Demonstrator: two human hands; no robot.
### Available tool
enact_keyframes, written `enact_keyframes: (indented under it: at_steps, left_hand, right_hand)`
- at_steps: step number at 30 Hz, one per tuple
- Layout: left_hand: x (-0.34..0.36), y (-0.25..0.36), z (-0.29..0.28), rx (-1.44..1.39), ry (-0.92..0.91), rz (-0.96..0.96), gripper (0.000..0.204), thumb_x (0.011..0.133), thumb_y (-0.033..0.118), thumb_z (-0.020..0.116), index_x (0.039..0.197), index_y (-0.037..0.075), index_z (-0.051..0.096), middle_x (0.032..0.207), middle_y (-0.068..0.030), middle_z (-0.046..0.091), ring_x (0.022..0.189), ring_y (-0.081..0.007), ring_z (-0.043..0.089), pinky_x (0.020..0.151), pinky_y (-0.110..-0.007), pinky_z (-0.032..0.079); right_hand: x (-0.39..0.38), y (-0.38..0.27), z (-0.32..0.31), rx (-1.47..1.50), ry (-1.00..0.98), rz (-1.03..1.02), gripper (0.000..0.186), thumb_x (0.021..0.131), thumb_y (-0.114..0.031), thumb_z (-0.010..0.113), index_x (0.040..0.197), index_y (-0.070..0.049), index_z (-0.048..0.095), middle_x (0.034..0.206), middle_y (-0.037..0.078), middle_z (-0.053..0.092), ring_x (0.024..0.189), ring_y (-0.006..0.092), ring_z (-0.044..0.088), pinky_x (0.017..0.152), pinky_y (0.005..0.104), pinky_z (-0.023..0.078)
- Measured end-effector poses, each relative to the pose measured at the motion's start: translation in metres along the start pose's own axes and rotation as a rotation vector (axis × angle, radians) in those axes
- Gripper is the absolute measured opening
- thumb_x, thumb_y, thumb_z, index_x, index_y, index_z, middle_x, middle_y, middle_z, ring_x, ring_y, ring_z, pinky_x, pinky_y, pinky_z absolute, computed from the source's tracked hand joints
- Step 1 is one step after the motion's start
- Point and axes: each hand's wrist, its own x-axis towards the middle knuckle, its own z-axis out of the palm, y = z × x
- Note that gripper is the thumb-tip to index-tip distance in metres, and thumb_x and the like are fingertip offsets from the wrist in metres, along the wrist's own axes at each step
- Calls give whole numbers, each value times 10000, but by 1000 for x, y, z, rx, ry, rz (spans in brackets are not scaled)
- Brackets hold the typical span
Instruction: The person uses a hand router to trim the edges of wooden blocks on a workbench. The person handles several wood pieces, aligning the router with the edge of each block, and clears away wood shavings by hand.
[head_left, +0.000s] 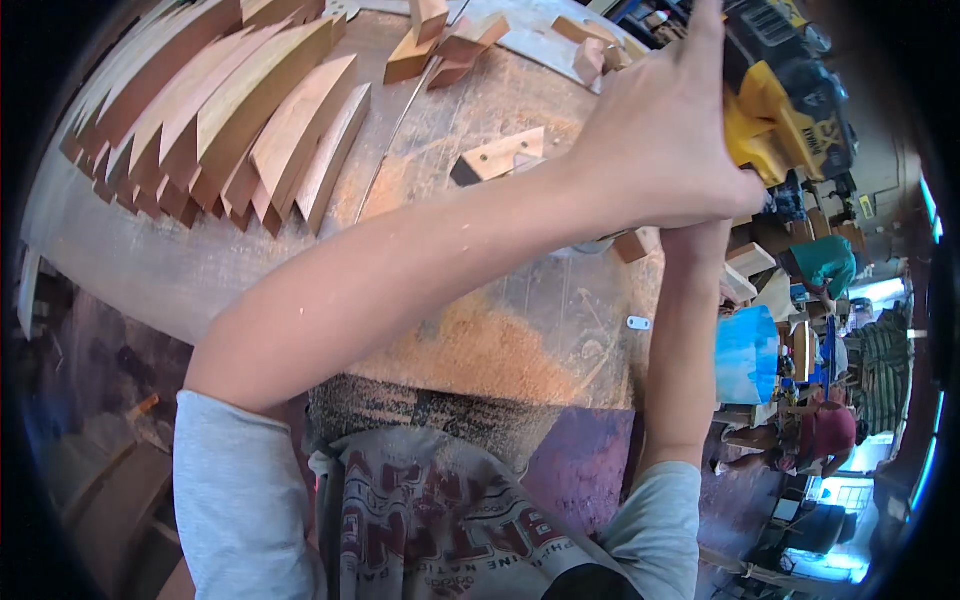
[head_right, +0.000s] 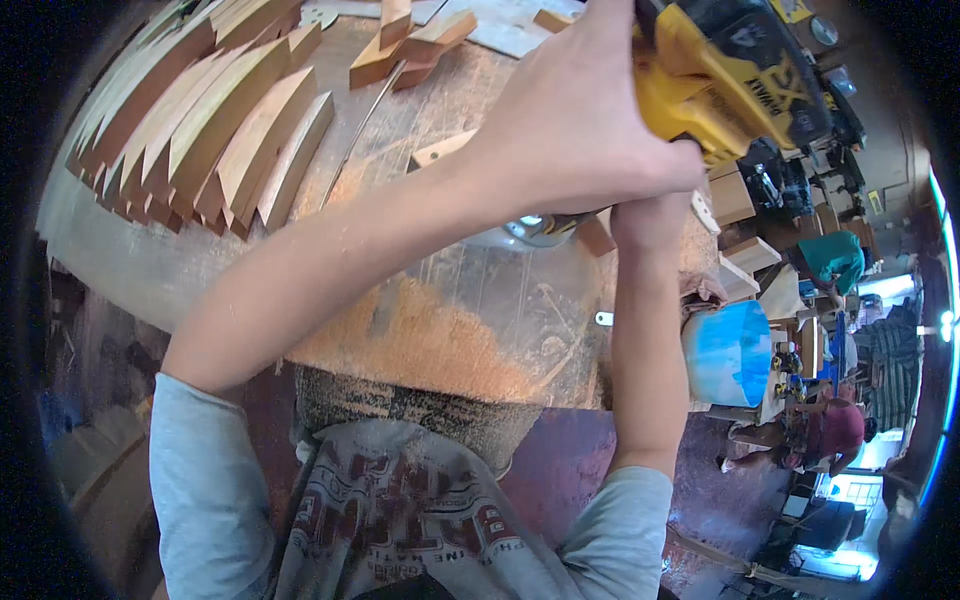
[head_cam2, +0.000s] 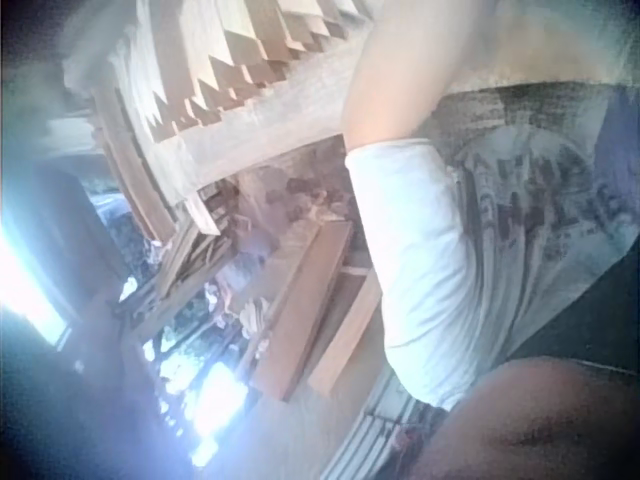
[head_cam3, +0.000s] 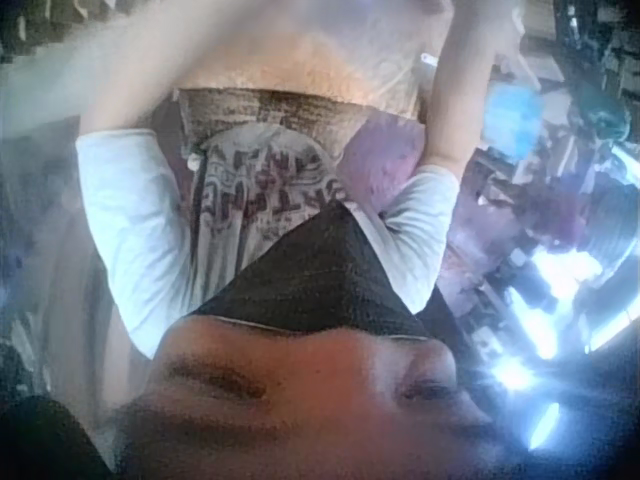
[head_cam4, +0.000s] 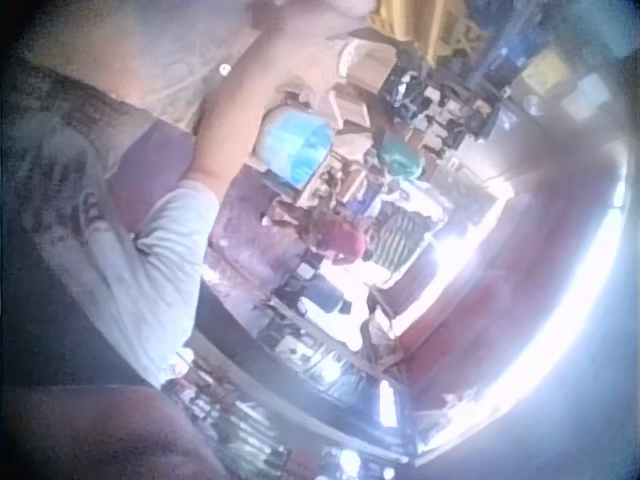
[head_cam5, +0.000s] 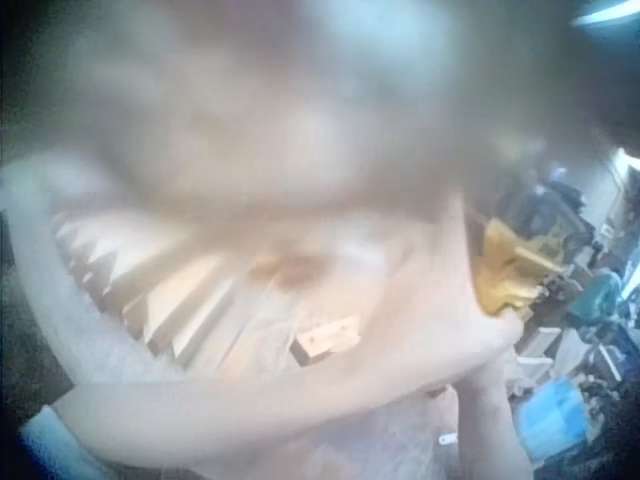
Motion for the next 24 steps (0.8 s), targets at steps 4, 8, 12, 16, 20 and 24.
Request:
enact_keyframes:
  at_steps: [4,8,12,16,20,24]
  left_hand:
    - [17,-8,-4,-20,-134,-169,741,749,224,723,1347,-90,419,1091,-307,646,1068,-419,661,923,-503,534]
    - [13,-24,-2,81,-154,-151,763,698,309,737,1296,-92,485,1142,-299,647,1134,-419,635,988,-480,498]
    - [-16,-54,-17,283,-175,-74,798,647,395,751,1245,-94,550,1194,-290,647,1201,-419,608,1053,-457,462]
    - [-78,-89,-53,569,-182,-55,932,737,426,789,1433,-100,462,1449,-300,522,1326,-441,521,1125,-465,414]
    - [-102,-106,-53,670,-294,-78,937,733,450,798,1418,-105,483,1441,-294,529,1336,-426,516,1145,-464,399]
    - [-105,-116,-53,700,-310,-81,935,728,481,799,1397,-105,511,1441,-283,528,1357,-408,501,1155,-454,398]
  right_hand:
    - [9,-6,15,-81,-8,-27,452,924,-141,668,1329,41,580,1284,138,655,1162,240,655,1015,378,519]
    - [3,-2,13,-129,3,-24,458,876,-71,711,1303,38,588,1257,137,665,1133,233,665,991,363,529]
    - [-5,-13,22,-149,7,-23,472,839,-19,743,1284,36,594,1237,136,673,1112,227,672,973,352,536]
    - [-1,-21,36,-92,-44,-21,508,826,-64,668,1308,72,590,1191,180,704,1084,257,716,990,365,557]
    - [4,-17,28,-74,-44,15,513,842,-85,663,1322,72,579,1218,195,698,1115,273,710,1015,389,553]
    - [11,-16,23,-85,-89,22,532,844,-96,665,1337,77,563,1236,219,693,1125,290,708,1027,401,550]
